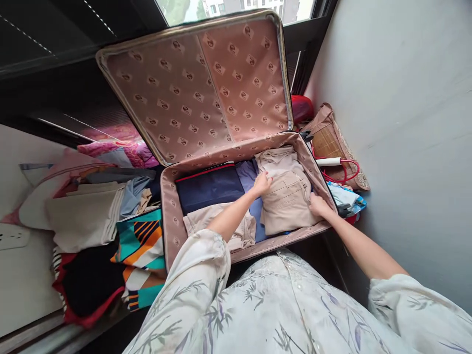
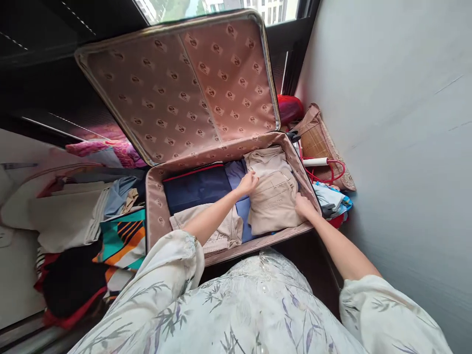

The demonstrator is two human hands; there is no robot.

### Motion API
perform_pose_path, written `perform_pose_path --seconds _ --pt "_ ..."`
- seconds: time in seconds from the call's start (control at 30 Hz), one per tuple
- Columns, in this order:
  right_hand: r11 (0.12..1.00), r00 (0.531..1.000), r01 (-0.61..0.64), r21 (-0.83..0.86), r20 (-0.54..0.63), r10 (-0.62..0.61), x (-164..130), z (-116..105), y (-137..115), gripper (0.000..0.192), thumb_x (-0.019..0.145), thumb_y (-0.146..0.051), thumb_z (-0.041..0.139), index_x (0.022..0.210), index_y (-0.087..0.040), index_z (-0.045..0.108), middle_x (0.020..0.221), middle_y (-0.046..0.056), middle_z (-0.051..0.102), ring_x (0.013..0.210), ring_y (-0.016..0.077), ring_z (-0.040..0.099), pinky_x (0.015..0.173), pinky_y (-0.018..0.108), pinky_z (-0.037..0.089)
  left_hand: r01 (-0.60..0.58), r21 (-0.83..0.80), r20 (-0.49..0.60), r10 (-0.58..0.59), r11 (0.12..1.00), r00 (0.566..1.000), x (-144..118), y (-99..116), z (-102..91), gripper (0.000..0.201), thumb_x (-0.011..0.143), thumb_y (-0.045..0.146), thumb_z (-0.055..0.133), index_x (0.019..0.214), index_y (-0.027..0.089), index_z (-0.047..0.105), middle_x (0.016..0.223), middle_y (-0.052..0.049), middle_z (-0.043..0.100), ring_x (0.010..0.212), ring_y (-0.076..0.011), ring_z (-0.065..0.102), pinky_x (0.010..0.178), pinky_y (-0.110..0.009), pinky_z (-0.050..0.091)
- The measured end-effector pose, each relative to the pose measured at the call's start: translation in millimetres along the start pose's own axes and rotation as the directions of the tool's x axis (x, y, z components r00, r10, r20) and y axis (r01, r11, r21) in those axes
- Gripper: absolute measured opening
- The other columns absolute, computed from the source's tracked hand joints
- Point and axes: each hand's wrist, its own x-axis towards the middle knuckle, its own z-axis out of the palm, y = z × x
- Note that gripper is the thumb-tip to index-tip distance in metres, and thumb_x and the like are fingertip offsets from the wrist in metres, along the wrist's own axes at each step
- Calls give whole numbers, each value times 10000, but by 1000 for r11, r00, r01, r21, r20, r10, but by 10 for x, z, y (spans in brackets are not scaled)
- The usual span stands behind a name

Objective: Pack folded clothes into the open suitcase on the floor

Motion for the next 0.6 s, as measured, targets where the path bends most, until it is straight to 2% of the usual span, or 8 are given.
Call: perform_pose_path --seconds 0.07,0.13,0.17,0.23,0.3,0.37,0.47,0.6 --pt "999 1000 -18 -27 7 18 75 119 -45 511 858 -41 493 1368 -4 485 1228 337 657 1171 379 675 968 479 501 -45 92 -92 54 995 994 -167 -166 269 551 992 290 504 1518 143 433 1546 -236 445 1438 -373 416 1141 -542 387" --pt "997 1000 -23 -79 -6 22 81 192 -60 504 880 -33 451 1383 -7 457 1216 332 659 1171 380 678 961 485 506 -146 229 -139 181 962 974 -415 -328 506 588 972 330 563 1531 193 441 1633 -211 332 1512 -386 291 1182 -575 321" --pt "994 1000 -18 -111 -12 16 63 208 -50 493 887 -30 431 1379 -6 455 1201 327 665 1163 377 683 954 479 511 -215 289 -117 258 933 959 -541 -389 616 607 957 352 599 1531 214 456 1659 -199 293 1536 -393 239 1199 -589 285" --pt "984 1000 10 -178 -24 -15 7 211 -7 477 901 -21 389 1373 2 457 1158 317 681 1131 368 702 938 464 525 -357 347 -1 381 867 925 -750 -453 830 671 910 402 678 1534 261 477 1696 -174 232 1566 -413 151 1221 -626 217" --pt "966 996 37 -255 -66 -56 -50 206 37 486 922 -34 359 1396 26 442 1113 324 687 1079 370 724 902 462 548 -468 347 119 456 813 882 -877 -454 1038 757 863 452 735 1555 314 459 1716 -148 192 1578 -427 102 1222 -659 189" --pt "942 987 38 -332 -136 -88 -74 220 54 524 937 -75 365 1442 61 396 1077 350 683 1012 387 742 835 475 574 -530 329 188 495 782 848 -922 -431 1227 801 851 484 740 1576 346 427 1729 -128 158 1585 -433 66 1219 -686 177" --pt "917 970 36 -397 -206 -128 -25 277 14 605 937 -119 376 1493 114 326 1032 377 679 947 393 753 762 468 590 -588 310 227 542 747 809 -905 -421 1441 753 887 488 690 1579 373 417 1740 -95 134 1592 -429 31 1219 -709 144" --pt "910 978 42 -413 -171 -123 66 290 -112 642 913 -114 383 1480 182 328 988 395 683 937 385 746 764 477 584 -603 327 201 570 728 797 -884 -455 1556 707 916 492 648 1575 354 432 1740 -98 134 1591 -437 19 1213 -732 109"
